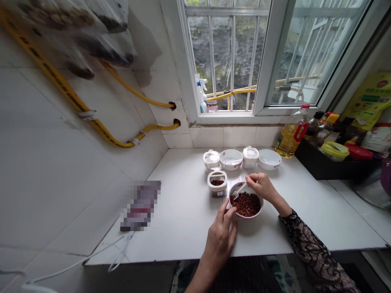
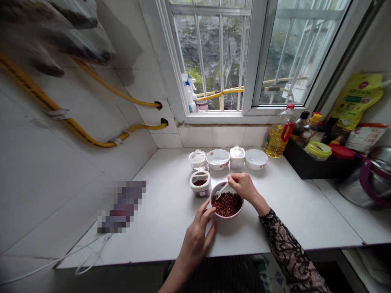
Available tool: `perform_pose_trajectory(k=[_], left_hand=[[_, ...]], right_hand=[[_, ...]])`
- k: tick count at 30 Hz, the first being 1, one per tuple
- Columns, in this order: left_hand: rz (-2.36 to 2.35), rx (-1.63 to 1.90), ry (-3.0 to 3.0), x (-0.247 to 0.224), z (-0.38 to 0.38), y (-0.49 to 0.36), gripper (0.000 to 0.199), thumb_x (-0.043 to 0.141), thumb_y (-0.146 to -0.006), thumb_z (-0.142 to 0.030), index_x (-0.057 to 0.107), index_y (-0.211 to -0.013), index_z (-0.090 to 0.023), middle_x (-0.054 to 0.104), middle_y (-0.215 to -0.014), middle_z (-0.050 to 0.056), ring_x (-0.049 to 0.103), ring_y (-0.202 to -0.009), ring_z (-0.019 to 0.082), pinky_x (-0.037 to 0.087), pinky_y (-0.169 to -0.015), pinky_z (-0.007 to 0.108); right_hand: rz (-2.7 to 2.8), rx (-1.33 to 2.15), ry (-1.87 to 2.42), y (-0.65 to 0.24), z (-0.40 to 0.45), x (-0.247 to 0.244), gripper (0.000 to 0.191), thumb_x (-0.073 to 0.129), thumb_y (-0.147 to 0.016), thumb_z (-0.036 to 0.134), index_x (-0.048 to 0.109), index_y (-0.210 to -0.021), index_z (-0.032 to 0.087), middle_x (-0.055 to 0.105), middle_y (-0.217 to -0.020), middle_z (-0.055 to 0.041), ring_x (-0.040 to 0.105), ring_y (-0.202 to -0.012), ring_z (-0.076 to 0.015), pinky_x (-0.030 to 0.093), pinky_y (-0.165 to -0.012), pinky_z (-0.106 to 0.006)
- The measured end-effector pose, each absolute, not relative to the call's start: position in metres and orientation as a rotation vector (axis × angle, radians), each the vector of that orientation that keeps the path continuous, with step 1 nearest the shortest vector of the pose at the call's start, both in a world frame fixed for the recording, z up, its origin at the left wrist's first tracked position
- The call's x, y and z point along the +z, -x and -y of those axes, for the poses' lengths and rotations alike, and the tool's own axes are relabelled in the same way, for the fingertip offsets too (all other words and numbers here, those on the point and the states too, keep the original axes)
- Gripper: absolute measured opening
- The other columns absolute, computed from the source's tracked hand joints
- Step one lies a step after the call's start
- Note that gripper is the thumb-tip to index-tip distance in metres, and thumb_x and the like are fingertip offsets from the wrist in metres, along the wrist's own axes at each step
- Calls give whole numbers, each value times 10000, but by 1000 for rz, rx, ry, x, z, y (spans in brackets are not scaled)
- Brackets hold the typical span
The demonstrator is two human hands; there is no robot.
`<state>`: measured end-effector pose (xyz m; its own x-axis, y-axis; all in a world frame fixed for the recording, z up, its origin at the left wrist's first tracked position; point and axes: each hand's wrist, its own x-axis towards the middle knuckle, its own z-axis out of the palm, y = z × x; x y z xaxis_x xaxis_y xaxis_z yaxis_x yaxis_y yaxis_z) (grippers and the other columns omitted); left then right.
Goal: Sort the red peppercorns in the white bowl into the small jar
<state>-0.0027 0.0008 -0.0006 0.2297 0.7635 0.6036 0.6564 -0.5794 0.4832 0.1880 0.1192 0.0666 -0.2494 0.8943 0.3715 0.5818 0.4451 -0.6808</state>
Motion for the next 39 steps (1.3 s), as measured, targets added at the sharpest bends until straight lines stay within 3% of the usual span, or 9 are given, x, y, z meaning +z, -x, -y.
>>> perform_pose_trajectory(k=[6, 25, 29, 32, 35, 39], left_hand=[[-1380, 1254, -2352, -1, -1, 3, 421, 453, -899, -71, 438, -1294, -216, 448, -1447, 153, 563, -1257, 240, 552, -954, 349], [-1378, 1274, -2363, 1, -1, 2, 436, 454, -887, -58, 439, -1298, -204, 449, -1442, 170, 530, -1294, 259, 546, -965, 365], [-1375, 1262, -2371, 0, -1, 3, 463, 463, -871, -52, 433, -1306, -208, 446, -1449, 166, 514, -1311, 259, 538, -983, 376], [-1364, 1275, -2365, -2, -1, 3, 474, 467, -863, -44, 429, -1308, -203, 439, -1452, 169, 517, -1308, 260, 537, -985, 383], [-1363, 1267, -2359, -3, -2, 3, 479, 471, -863, -42, 427, -1311, -207, 437, -1455, 168, 521, -1304, 257, 533, -990, 382], [-1368, 1285, -2353, -4, -3, 2, 465, 462, -869, -47, 428, -1306, -201, 438, -1455, 175, 519, -1306, 261, 534, -989, 384]], right_hand=[[1819, 791, 1253, -193, -119, 71, 465, 482, -821, 516, 480, -499, 180, 371, -468, 31, 300, -472, -88, 238, -457, -243], [1572, 1027, 1316, -195, -132, 65, 517, 580, -713, 616, 447, -449, 193, 404, -426, 27, 312, -433, -80, 239, -448, -245], [1588, 814, 1260, -182, -134, 83, 518, 533, -766, 621, 433, -475, 204, 366, -434, 34, 301, -446, -90, 238, -451, -251], [1667, 481, 1193, -166, -130, 99, 462, 460, -877, 516, 457, -537, 204, 404, -483, 23, 338, -487, -110, 288, -498, -260], [1867, 45, 1095, -147, -123, 108, 424, 416, -946, 373, 435, -556, 206, 466, -515, 6, 392, -538, -127, 370, -667, -295], [2189, -282, 894, -133, -116, 110, 381, 417, -963, 277, 458, -591, 205, 537, -565, -3, 435, -565, -133, 356, -839, -326]])
